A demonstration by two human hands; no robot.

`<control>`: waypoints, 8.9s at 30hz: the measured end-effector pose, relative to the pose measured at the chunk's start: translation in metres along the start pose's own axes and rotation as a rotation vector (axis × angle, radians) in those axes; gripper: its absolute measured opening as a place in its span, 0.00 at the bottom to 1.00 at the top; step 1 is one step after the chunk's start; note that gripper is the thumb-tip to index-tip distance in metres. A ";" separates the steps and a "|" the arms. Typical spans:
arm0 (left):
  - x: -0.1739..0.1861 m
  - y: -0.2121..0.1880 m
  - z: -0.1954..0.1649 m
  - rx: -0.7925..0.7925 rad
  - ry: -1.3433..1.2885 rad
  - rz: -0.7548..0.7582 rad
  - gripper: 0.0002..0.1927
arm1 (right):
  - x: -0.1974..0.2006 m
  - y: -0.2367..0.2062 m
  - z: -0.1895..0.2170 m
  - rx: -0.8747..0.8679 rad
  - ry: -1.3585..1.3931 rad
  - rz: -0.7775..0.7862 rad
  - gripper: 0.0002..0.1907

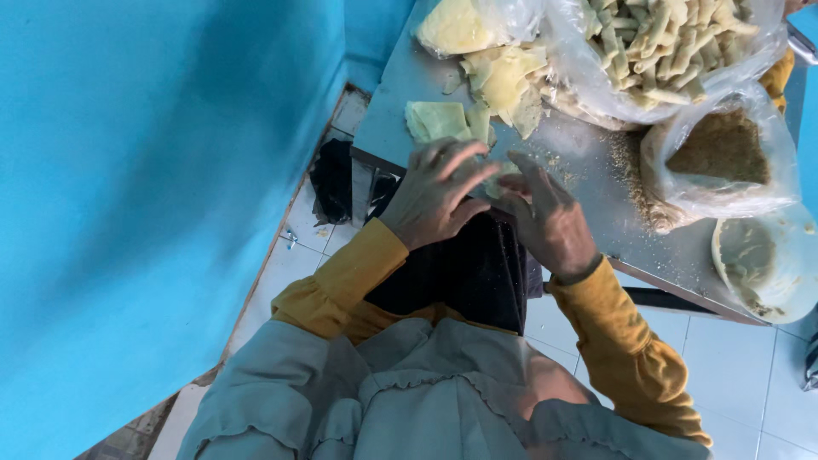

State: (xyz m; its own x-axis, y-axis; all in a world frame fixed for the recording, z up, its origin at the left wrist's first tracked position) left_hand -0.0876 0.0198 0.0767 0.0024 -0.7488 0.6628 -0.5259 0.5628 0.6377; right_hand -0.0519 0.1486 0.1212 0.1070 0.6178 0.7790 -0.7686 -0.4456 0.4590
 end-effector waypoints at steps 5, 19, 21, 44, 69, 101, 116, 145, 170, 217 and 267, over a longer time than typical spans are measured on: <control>-0.021 0.000 -0.014 -0.058 0.054 0.203 0.20 | 0.070 -0.058 -0.019 -0.300 -0.106 -0.171 0.17; -0.026 -0.004 -0.031 -0.213 0.082 0.236 0.19 | 0.181 -0.312 -0.117 -0.968 -0.628 0.156 0.26; -0.024 -0.004 -0.029 -0.201 0.049 0.234 0.19 | 0.180 -0.313 -0.126 -0.956 -0.610 0.230 0.26; -0.028 -0.007 -0.027 -0.220 0.062 0.218 0.22 | 0.171 -0.277 -0.106 -0.931 -0.739 0.258 0.19; -0.031 -0.013 -0.021 -0.194 0.091 0.212 0.20 | 0.129 -0.296 -0.066 -0.765 -1.143 -0.114 0.12; -0.027 -0.021 -0.020 -0.210 0.067 0.046 0.16 | 0.017 -0.060 -0.040 -0.272 -0.449 0.086 0.27; -0.032 -0.026 -0.022 -0.208 0.076 0.058 0.15 | -0.011 -0.019 -0.024 -0.139 -0.891 0.357 0.30; -0.039 -0.024 -0.018 -0.191 0.067 0.057 0.17 | -0.023 0.061 -0.042 -0.015 -0.244 0.152 0.21; -0.012 0.050 0.078 0.361 -0.691 -0.203 0.12 | 0.027 0.079 -0.083 -0.224 0.490 0.209 0.24; -0.047 0.063 0.060 0.502 -0.750 -0.211 0.08 | 0.011 0.031 -0.092 -0.393 0.923 0.102 0.33; 0.006 0.069 0.063 0.187 0.405 -0.135 0.20 | -0.034 0.020 -0.062 -0.393 0.519 0.529 0.41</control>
State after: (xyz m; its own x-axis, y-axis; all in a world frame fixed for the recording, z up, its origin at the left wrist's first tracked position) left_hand -0.1773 0.0323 0.1002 0.3934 -0.5932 0.7023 -0.6422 0.3693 0.6717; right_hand -0.1097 0.1591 0.0774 -0.5599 0.6534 0.5095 -0.8098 -0.5617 -0.1695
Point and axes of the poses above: each hand's wrist, its own y-axis towards the middle knuckle, its own x-axis out of the back of the hand, z = x × y, the point moved 10 cm from there along y, towards the middle knuckle, and after that the axes turned 8 degrees about z, right-handed, at the moved point
